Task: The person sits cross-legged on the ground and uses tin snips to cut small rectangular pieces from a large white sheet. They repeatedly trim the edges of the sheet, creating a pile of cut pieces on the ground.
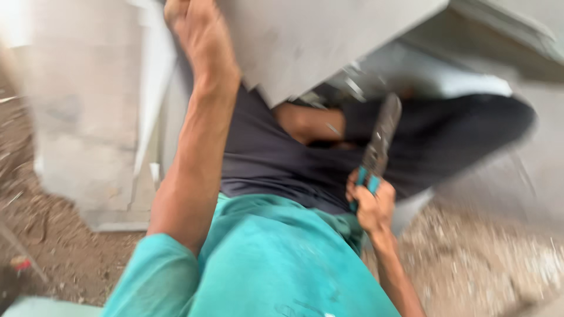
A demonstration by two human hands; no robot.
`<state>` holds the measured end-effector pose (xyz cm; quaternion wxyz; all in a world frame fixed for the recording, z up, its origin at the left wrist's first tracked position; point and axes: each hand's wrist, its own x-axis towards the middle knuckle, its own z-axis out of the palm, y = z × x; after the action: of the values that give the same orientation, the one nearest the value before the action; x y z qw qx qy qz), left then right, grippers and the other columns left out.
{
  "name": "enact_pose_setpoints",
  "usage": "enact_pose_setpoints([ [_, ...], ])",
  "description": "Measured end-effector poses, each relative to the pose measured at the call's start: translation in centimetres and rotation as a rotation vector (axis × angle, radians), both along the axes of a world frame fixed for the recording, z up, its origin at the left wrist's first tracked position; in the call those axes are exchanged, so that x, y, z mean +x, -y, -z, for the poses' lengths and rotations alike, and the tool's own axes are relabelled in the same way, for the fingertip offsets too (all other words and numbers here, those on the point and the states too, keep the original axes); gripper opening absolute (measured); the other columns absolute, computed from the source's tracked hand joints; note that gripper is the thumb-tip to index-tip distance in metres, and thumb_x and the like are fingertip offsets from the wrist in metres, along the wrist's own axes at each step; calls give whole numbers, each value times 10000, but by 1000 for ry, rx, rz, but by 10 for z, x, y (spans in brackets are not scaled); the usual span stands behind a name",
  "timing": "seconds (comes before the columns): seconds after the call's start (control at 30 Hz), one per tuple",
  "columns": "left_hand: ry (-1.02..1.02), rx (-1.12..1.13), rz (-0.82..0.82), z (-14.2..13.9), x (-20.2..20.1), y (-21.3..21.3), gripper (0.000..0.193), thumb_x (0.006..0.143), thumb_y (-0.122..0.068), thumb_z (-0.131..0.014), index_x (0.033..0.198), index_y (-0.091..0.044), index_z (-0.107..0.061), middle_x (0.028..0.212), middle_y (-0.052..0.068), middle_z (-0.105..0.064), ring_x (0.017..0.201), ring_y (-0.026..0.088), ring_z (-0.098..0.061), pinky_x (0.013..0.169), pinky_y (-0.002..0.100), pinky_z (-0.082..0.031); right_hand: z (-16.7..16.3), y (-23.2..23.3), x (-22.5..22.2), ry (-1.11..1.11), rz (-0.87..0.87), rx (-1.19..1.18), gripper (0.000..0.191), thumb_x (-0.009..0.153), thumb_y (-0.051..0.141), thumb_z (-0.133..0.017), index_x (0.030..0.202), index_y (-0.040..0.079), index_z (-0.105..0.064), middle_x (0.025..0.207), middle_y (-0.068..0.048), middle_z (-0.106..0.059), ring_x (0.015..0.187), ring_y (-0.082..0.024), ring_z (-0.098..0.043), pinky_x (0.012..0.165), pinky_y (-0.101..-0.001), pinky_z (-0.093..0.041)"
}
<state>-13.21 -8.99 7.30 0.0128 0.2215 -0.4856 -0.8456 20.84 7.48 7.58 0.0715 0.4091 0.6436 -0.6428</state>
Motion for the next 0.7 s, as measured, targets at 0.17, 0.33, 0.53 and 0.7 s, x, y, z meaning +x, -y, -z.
enact_pose_setpoints([
  [0.17,-70,12,-176,-12,25,123,285,903,-245,-599,1050,-50,-745,1049,41,-780,1080,194,-686,973,343,-554,11,2,-11,44,-89,14,227,782,30,-535,949,-52,-664,745,-89,-657,621,-147,-618,577,-270,-498],
  [0.33,-4,182,-322,9,28,209,203,861,-71,-829,1031,-14,-734,1003,56,-764,964,164,-723,896,310,-598,16,1,-26,120,-114,-12,248,775,23,-527,956,-61,-674,761,-106,-673,603,-159,-619,527,-273,-444],
  [0.53,128,-37,-12,-14,23,160,328,1045,-352,-658,956,-42,-718,716,30,-649,585,108,-587,469,216,-398,20,-3,-27,136,-172,31,252,779,27,-526,961,-45,-684,738,-109,-687,581,-164,-643,497,-265,-454],
  [0.7,-769,-662,795,-135,84,24,358,1008,-356,-520,1050,-66,-726,728,46,-725,625,143,-706,539,251,-556,37,-3,-20,115,-81,-54,258,774,-3,-532,979,-56,-680,771,-127,-687,608,-182,-648,537,-277,-496],
])
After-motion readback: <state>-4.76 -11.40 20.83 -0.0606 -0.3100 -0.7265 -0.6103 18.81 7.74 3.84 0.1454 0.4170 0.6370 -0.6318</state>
